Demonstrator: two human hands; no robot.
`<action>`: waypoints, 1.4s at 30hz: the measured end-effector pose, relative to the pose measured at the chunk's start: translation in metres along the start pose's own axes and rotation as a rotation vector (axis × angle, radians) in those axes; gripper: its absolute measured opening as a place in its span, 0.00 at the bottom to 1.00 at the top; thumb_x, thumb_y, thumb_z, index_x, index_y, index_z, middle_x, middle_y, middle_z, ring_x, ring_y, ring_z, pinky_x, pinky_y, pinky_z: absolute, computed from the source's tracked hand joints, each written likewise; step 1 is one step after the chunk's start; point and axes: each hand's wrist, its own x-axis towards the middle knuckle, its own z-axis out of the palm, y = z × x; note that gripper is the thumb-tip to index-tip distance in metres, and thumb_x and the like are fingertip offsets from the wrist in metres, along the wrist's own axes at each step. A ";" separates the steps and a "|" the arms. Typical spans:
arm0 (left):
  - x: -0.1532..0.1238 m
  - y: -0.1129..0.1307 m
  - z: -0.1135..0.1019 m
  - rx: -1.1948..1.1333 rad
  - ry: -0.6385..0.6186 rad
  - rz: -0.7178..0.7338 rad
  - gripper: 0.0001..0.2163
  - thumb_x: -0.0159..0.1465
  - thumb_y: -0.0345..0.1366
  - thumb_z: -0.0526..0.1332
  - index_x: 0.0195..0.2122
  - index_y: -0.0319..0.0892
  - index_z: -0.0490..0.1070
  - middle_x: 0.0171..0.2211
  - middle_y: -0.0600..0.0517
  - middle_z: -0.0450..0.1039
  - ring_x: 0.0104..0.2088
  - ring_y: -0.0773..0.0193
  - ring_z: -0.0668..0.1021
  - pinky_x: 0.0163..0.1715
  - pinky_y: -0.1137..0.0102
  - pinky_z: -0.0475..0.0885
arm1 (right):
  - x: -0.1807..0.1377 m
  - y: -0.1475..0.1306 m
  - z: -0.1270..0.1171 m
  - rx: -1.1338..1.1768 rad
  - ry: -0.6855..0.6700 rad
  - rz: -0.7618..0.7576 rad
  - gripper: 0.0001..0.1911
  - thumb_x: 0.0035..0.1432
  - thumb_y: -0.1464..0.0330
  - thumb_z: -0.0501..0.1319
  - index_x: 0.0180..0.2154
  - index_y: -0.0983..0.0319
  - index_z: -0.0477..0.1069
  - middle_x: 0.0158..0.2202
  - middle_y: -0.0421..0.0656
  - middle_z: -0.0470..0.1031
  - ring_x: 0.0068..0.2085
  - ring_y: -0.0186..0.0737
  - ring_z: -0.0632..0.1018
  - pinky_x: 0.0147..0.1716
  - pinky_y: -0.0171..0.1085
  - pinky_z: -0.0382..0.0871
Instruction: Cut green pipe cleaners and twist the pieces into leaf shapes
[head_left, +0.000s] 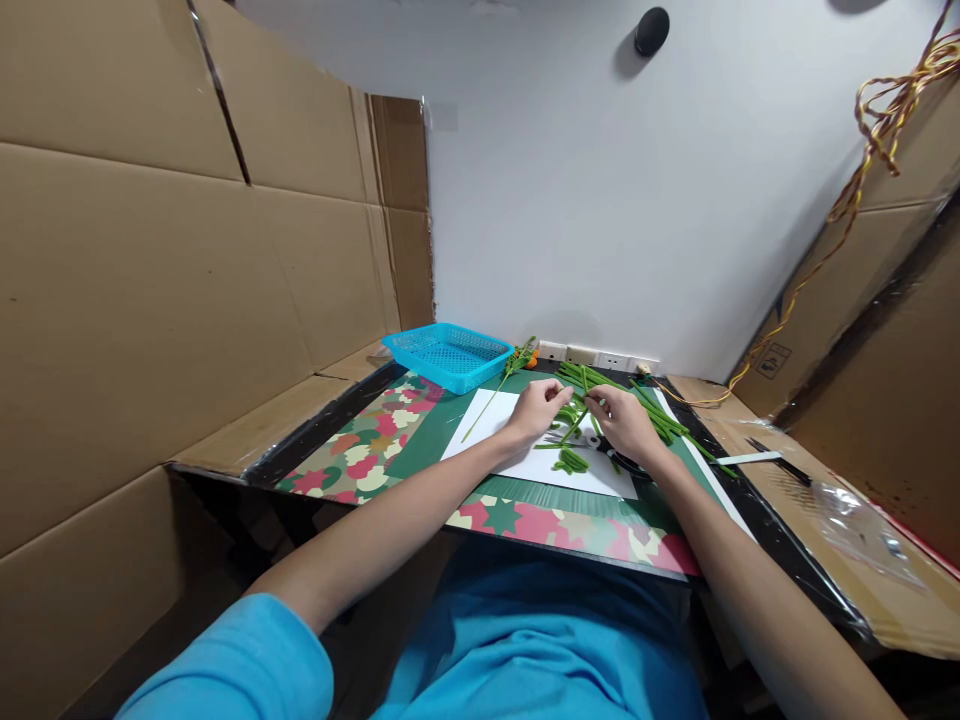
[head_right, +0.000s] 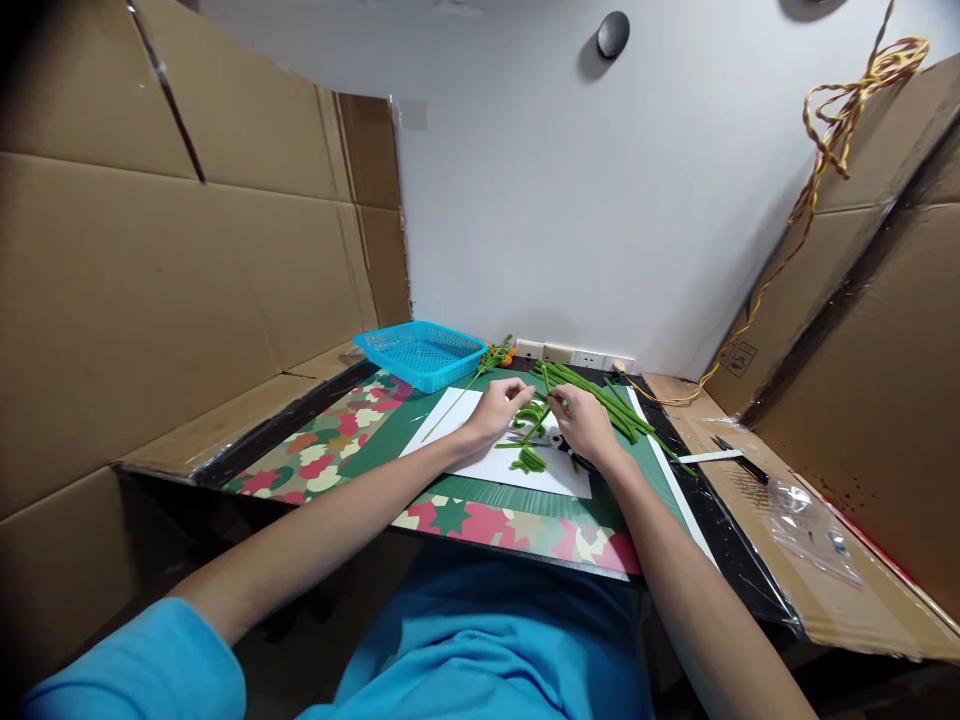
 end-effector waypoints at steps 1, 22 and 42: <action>0.002 -0.002 -0.001 0.010 0.004 0.002 0.22 0.64 0.55 0.61 0.26 0.40 0.69 0.23 0.55 0.66 0.26 0.67 0.67 0.29 0.70 0.61 | 0.000 0.001 0.000 0.011 0.002 -0.001 0.14 0.67 0.63 0.54 0.35 0.59 0.75 0.34 0.44 0.78 0.32 0.41 0.75 0.32 0.35 0.62; 0.000 0.011 0.001 -0.160 -0.099 0.014 0.20 0.60 0.51 0.68 0.38 0.35 0.79 0.36 0.43 0.80 0.37 0.60 0.78 0.38 0.68 0.72 | 0.002 -0.014 -0.002 0.349 0.035 0.077 0.19 0.65 0.54 0.58 0.32 0.61 0.74 0.29 0.45 0.79 0.24 0.38 0.74 0.24 0.34 0.64; -0.003 0.011 -0.003 0.027 -0.070 0.075 0.16 0.61 0.47 0.69 0.37 0.37 0.82 0.35 0.44 0.80 0.34 0.60 0.78 0.34 0.68 0.71 | 0.000 -0.012 0.000 0.303 -0.006 0.079 0.25 0.66 0.53 0.56 0.23 0.61 0.72 0.19 0.43 0.75 0.20 0.37 0.72 0.23 0.34 0.61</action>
